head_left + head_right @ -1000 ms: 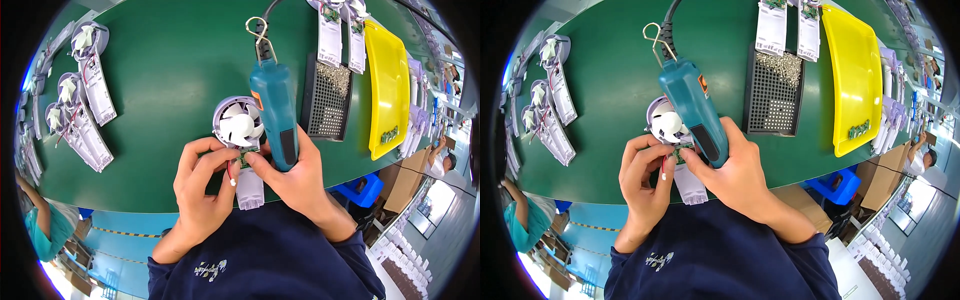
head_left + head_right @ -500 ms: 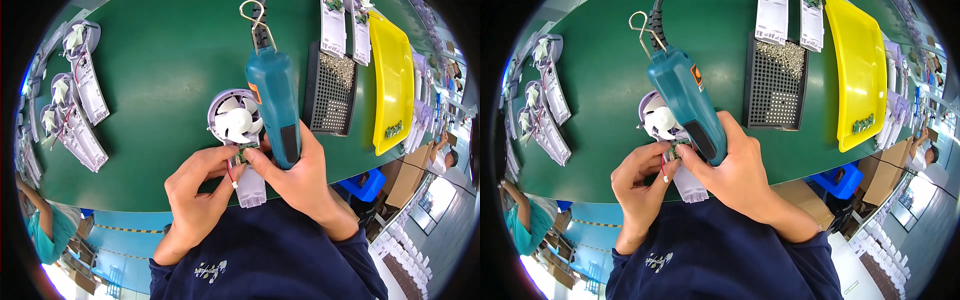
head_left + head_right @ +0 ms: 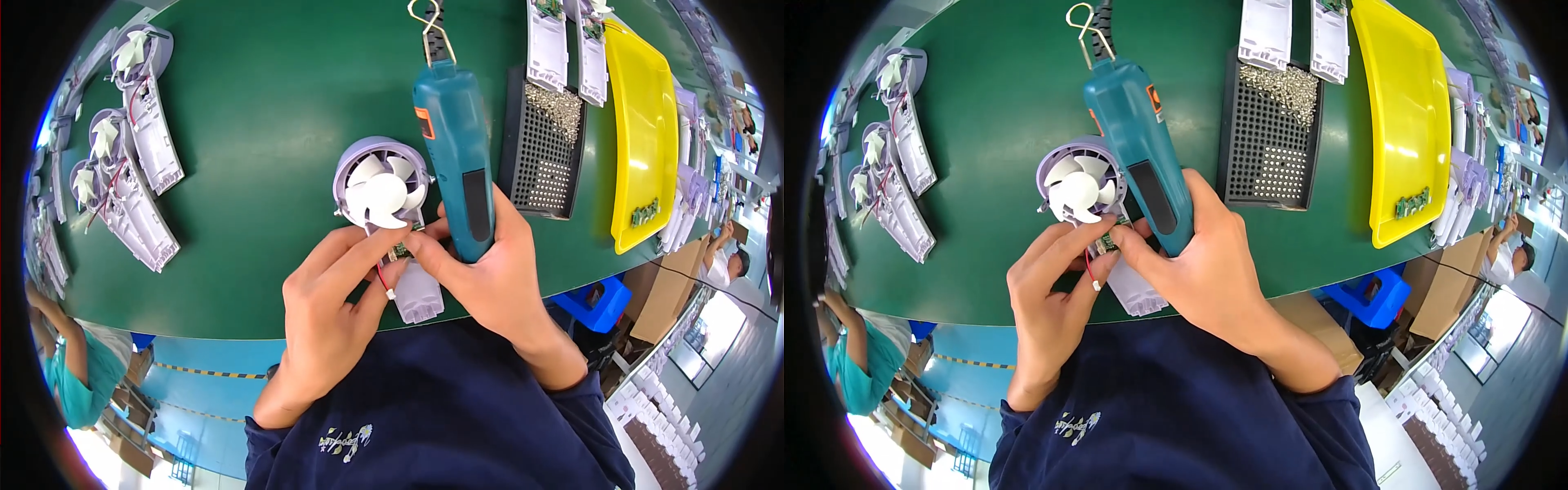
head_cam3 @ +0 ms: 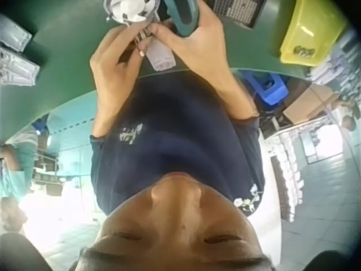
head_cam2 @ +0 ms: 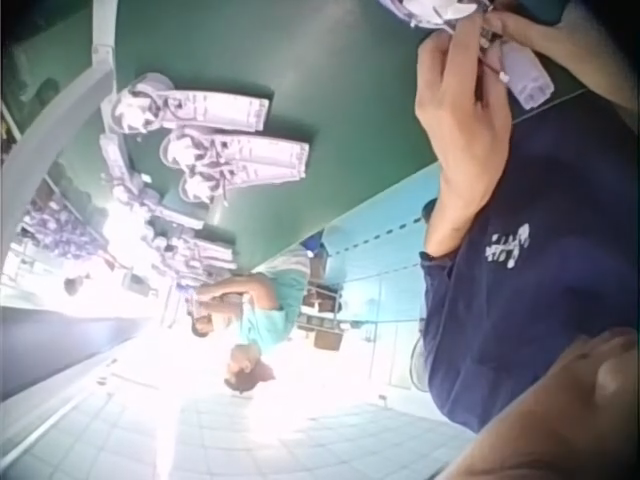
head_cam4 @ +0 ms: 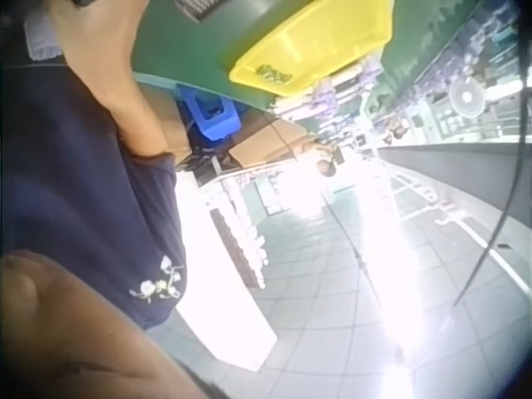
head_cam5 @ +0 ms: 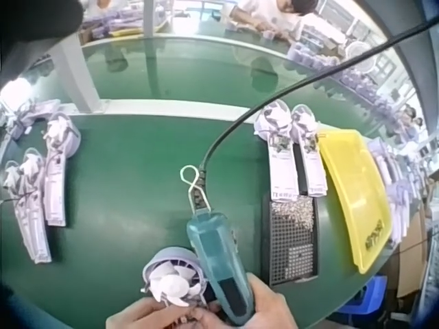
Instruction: The person assembles handheld mini fans by installing a PCB board into a fan housing, then securing it with screws using an electric screwdriver.
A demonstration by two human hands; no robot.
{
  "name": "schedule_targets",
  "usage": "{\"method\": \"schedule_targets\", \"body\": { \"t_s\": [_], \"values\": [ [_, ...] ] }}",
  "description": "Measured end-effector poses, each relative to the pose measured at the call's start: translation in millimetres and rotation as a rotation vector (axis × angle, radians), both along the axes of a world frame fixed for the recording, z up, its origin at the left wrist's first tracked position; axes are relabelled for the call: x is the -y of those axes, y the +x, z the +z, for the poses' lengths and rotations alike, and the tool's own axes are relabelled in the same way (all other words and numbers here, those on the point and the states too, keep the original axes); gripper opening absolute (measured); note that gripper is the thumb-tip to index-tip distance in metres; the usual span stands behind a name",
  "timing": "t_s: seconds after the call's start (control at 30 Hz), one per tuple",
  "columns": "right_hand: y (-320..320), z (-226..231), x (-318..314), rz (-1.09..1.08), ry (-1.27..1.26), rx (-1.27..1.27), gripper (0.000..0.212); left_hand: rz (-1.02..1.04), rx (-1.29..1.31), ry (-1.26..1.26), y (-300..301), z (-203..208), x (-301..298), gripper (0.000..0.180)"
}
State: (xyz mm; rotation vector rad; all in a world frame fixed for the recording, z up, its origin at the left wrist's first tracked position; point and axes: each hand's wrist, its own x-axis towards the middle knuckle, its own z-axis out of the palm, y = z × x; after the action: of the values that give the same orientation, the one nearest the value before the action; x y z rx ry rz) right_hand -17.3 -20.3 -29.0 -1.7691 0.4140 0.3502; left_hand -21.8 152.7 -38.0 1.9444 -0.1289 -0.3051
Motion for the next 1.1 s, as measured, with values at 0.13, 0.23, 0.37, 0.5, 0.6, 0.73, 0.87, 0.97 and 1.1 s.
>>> {"method": "schedule_targets", "body": {
  "t_s": [0.13, 0.23, 0.37, 0.5, 0.6, 0.73, 0.87, 0.97, 1.1],
  "values": [
    [0.3, -1.4, 1.2, 0.004, 0.021, 0.003, 0.034, 0.025, -0.086, -0.057, 2.2, -3.3, -3.3, 0.034],
    [-4.6, 3.2, 6.1, -0.042, 0.097, 0.042, 0.033, 0.063, -0.072, -0.1, 3.8, -6.1, -0.4, 0.032],
    [-11.3, 17.5, 49.6, -0.233, 0.507, 0.261, 0.055, 0.041, -0.072, -0.08, 7.3, -0.2, 3.3, 0.032],
    [3.1, 22.2, 93.0, -0.11, 0.735, 0.81, 0.082, 0.04, -0.064, -0.1, 13.8, -3.8, 6.5, 0.033],
    [19.3, 31.2, 113.9, 0.017, 0.686, 0.997, 0.08, 0.041, -0.087, -0.125, 21.7, -2.9, 13.4, 0.033],
    [34.3, 33.2, 123.2, 0.102, 0.564, 1.133, 0.084, 0.005, -0.116, -0.163, 29.1, -3.2, 26.0, 0.032],
    [38.6, 15.4, 126.9, 0.061, 0.608, 1.17, 0.087, 0.046, -0.142, -0.134, 27.1, -0.1, 26.1, 0.031],
    [40.4, 6.8, 129.5, 0.037, 0.679, 1.153, 0.089, 0.071, -0.174, -0.15, 27.2, 2.0, 26.7, 0.033],
    [42.8, 6.5, 138.5, 0.072, 0.601, 1.175, 0.091, 0.05, -0.154, -0.147, 27.9, -1.6, 24.7, 0.036]
  ]
}}
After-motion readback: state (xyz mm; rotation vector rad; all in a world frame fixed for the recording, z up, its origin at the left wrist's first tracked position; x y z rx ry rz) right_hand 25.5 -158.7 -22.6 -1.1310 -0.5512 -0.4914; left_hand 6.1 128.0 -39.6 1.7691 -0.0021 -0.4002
